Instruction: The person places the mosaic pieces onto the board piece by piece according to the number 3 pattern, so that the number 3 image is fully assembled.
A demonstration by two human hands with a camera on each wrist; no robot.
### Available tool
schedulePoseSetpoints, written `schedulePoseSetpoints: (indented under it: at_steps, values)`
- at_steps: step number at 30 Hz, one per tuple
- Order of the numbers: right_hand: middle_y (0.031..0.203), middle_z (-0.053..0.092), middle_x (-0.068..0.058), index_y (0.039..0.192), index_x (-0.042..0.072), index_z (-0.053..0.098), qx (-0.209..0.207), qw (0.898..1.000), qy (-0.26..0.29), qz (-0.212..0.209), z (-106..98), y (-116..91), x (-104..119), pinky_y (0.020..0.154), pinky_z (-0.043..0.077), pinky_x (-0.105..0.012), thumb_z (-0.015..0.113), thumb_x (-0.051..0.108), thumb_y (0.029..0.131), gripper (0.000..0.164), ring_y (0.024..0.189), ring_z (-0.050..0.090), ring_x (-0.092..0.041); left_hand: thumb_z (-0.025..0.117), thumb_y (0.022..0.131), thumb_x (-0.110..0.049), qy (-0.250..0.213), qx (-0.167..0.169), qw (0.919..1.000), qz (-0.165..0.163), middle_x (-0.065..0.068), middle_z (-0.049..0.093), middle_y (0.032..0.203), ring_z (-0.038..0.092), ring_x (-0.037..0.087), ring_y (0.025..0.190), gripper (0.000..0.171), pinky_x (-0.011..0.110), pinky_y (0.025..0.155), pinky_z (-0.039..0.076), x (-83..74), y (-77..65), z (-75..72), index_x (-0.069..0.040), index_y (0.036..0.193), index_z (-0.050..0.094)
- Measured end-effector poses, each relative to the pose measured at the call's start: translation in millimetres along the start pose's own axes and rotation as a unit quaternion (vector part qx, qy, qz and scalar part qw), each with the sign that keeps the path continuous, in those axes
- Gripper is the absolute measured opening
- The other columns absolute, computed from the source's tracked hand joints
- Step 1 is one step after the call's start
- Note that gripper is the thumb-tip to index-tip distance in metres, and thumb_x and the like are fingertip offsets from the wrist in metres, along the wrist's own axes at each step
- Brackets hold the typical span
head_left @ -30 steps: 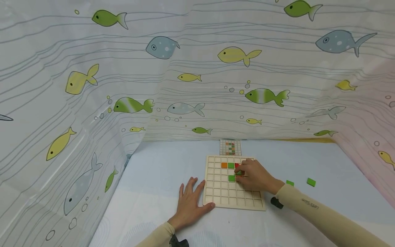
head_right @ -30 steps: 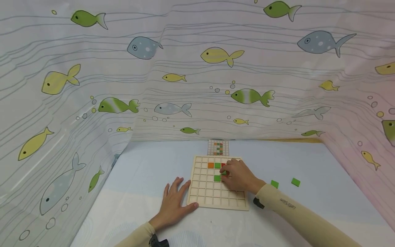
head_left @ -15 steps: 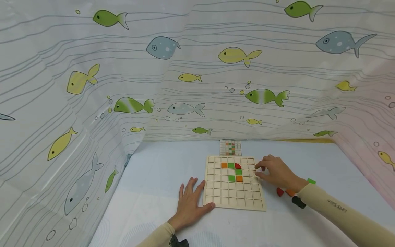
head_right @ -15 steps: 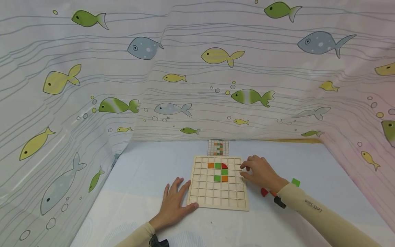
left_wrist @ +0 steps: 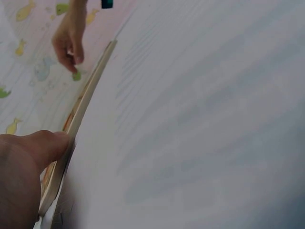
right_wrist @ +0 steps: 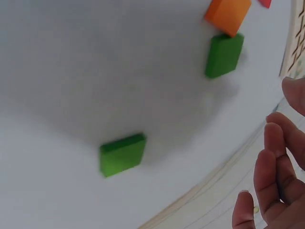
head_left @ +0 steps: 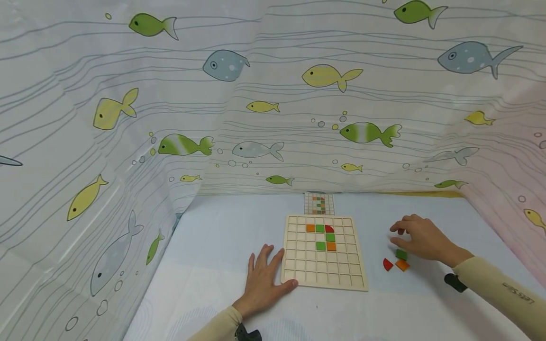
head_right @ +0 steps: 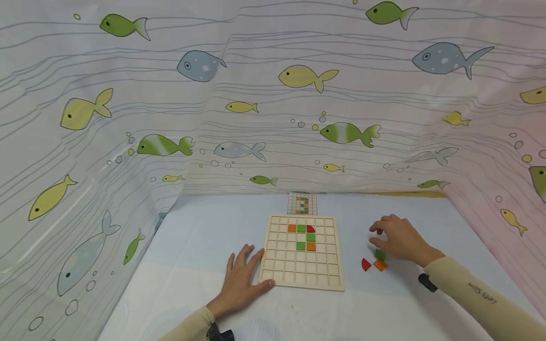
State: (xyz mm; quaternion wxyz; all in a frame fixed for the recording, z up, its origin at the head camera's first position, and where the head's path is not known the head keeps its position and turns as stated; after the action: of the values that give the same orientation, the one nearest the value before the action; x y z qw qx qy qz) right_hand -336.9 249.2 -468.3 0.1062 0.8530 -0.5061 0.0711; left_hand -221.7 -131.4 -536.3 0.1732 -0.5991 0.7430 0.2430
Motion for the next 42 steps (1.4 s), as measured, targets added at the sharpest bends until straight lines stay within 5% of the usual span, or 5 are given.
schedulePoseSetpoints:
  at_steps: [13, 20, 32, 42]
  values:
    - [0.095, 0.069, 0.002, 0.11, 0.007, 0.077, 0.035, 0.999, -0.021, 0.014, -5.2, -37.1, -46.8, 0.078, 0.057, -0.053, 0.089, 0.036, 0.084, 0.041, 0.089, 0.064, -0.022, 0.071, 0.091, -0.061, -0.005, 0.001, 1.0, 0.002, 0.024, 0.038, 0.163, 0.024, 0.046, 0.159, 0.086, 0.074, 0.126, 0.007, -3.6, 0.2, -0.8, -0.009, 0.156, 0.051]
    - [0.093, 0.068, 0.002, 0.107, 0.006, 0.075, 0.048, 0.998, -0.023, 0.034, -4.8, -49.3, -64.7, 0.075, 0.058, -0.045, 0.089, 0.035, 0.084, 0.04, 0.086, 0.063, -0.019, 0.071, 0.091, -0.062, 0.0, 0.0, 1.0, -0.002, 0.024, 0.037, 0.163, 0.025, 0.046, 0.159, 0.086, 0.074, 0.126, 0.007, -1.7, 0.0, -1.2, -0.009, 0.156, 0.051]
    - [0.089, 0.066, 0.009, 0.102, 0.009, 0.073, 0.075, 0.995, 0.019, 0.058, 4.5, -66.0, -79.3, 0.069, 0.053, -0.026, 0.086, 0.033, 0.087, 0.031, 0.081, 0.055, -0.003, 0.07, 0.091, -0.063, 0.0, -0.001, 1.0, -0.001, 0.024, 0.038, 0.163, 0.024, 0.046, 0.159, 0.087, 0.073, 0.126, 0.007, -1.0, -0.5, -0.8, -0.01, 0.156, 0.051]
    - [0.09, 0.068, 0.008, 0.106, 0.008, 0.072, 0.069, 0.995, 0.025, 0.074, 13.6, -69.6, -87.9, 0.068, 0.053, -0.028, 0.085, 0.028, 0.088, 0.03, 0.082, 0.059, -0.007, 0.071, 0.091, -0.062, -0.006, 0.002, 1.0, -0.004, 0.023, 0.037, 0.163, 0.023, 0.045, 0.159, 0.087, 0.072, 0.126, 0.006, -1.2, -1.1, -1.6, -0.01, 0.157, 0.05]
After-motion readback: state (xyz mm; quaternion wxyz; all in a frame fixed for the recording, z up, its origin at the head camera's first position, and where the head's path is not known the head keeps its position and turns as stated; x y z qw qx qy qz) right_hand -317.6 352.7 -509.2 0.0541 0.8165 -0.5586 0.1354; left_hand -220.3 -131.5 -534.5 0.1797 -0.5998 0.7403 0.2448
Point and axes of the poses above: each hand's wrist, its own y-axis towards the middle knuckle, its own z-axis out of the palm, x = y × z, the point moved 10 cm from there along y, towards the middle knuckle
